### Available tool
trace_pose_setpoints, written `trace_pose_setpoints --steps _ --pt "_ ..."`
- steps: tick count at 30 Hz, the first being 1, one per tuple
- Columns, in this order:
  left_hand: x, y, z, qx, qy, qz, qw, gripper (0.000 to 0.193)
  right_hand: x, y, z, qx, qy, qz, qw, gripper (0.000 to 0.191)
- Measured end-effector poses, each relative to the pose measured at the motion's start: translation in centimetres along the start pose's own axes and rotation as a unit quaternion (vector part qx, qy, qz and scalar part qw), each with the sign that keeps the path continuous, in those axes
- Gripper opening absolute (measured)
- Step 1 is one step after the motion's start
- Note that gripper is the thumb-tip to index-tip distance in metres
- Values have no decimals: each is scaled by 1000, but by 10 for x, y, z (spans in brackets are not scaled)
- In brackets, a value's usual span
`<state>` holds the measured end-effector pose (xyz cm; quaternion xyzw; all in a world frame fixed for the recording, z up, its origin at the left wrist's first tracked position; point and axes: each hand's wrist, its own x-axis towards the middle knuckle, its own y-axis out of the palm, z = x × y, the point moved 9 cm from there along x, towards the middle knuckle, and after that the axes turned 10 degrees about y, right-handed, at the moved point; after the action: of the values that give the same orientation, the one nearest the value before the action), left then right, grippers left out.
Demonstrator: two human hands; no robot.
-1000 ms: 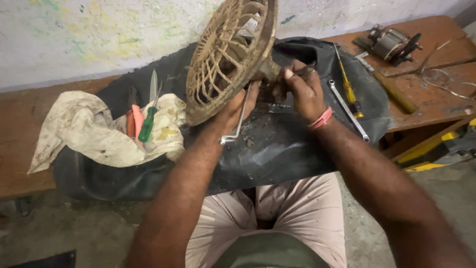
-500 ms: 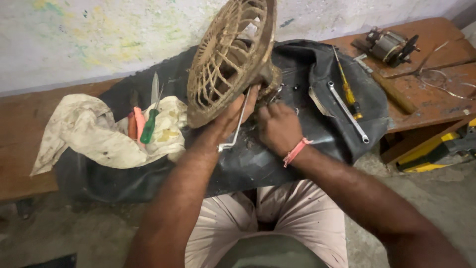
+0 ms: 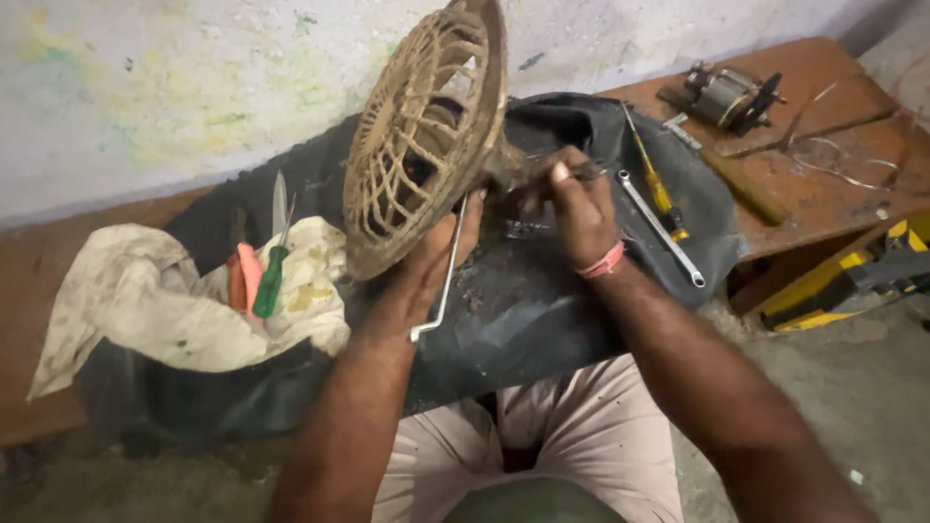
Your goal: The person disassembles a dusty table fan by first using a screwdriver to remove the front grill, then using a wrench to loosen the central nut and remove the fan blades. The person then uses pliers to remove a small metal clip from the motor housing.
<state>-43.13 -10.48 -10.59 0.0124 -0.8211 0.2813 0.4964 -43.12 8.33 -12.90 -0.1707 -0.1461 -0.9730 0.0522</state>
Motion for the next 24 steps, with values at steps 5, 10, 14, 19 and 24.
trace_pose_setpoints --steps 5,10,14,19,24 --pt "-3 3 10 -38 -7 -12 999 40 8 12 6 -57 -25 14 998 22" --pt "-7 8 16 -73 -7 -5 997 37 21 8 2 -58 65 24 996 19" --pt "-8 6 11 -41 59 -17 997 33 -29 62 24 -491 -266 27 829 3" --pt "-6 8 12 -48 53 -3 997 32 -52 91 3 -577 -271 88 766 18" --pt "-7 -1 4 23 46 14 999 28 -67 91 33 -538 -333 29 774 29"
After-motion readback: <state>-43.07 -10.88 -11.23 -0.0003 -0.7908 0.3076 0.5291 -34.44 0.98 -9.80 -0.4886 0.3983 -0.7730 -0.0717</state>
